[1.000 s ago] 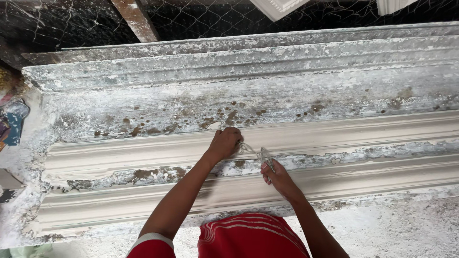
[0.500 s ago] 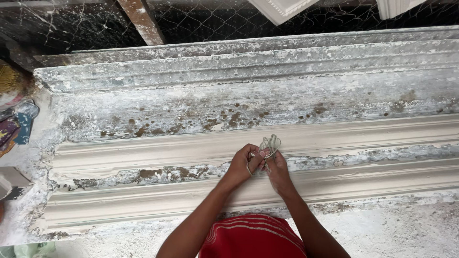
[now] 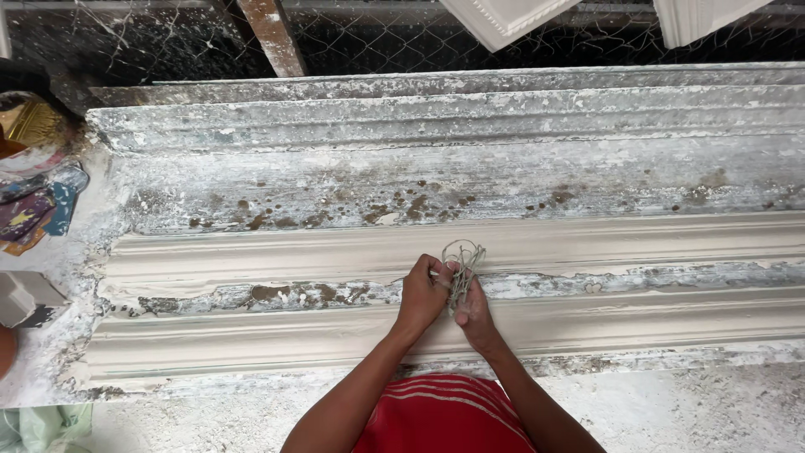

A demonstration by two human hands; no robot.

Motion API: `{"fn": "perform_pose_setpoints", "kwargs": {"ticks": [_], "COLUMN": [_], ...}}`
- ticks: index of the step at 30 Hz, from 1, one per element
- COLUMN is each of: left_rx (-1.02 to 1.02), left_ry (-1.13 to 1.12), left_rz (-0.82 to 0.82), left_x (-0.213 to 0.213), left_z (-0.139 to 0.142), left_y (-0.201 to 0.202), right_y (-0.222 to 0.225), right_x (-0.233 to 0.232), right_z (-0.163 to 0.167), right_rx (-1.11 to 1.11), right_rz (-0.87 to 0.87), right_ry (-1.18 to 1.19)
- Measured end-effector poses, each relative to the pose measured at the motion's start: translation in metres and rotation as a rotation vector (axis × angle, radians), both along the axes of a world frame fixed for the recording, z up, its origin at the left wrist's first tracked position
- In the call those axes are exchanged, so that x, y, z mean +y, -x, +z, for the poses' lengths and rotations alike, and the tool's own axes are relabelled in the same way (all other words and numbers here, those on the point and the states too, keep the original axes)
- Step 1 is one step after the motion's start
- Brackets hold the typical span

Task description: The person first ties a knot in a length of string, then uses a putty knife to scrape residue from long gypsum cornice moldings and presses filler into the seams between molding pieces, smoothing the joints by hand and with the scraper.

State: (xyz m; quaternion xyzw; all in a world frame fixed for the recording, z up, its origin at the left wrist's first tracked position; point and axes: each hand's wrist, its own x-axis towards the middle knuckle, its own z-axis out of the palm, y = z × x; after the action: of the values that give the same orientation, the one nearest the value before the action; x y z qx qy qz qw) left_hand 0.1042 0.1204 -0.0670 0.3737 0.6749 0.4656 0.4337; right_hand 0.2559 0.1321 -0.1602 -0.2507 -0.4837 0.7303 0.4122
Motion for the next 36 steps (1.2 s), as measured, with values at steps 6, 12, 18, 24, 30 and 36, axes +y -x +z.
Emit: {"fn": "perform_pose_setpoints", "kwargs": {"ticks": [6,12,18,24,30,36], "left_rx": [0.017,0.004,0.104,0.153,0.024,-0.068], "left_ry": [-0.010,-0.060,-0.175,-0.232,-0.290,-0.303], "left_rz": [0.009,-0.088,-0.214,-0.379,-0.543,-0.655], "left_x": [-0.011,-0.031,-0.044,-0.040,-0.036,-0.035], "left_z": [0.010,0.004,0.012,0.054,0.077,0.072], "left_y": [0.007,0.006,0.023,0.056,0.059,0.048], "right_y": [0.017,0.030,0.025,0.023,0.011,-0.003], "right_x": [-0.004,-0.008,-0.002,-0.002,-0.004,-0.014], "right_z": [0.012,0.015,0.044,0.081,0.114,0.135], "right_rx": [-0.155,0.003,-0.329,-0.564,-0.554,-0.472], "right_rz": [-0.122,-0.347,-0.307,-0.099,0.066,0.057], "right_ry": [0.137,0.311,0.200,0.021,0.090,0.306]}}
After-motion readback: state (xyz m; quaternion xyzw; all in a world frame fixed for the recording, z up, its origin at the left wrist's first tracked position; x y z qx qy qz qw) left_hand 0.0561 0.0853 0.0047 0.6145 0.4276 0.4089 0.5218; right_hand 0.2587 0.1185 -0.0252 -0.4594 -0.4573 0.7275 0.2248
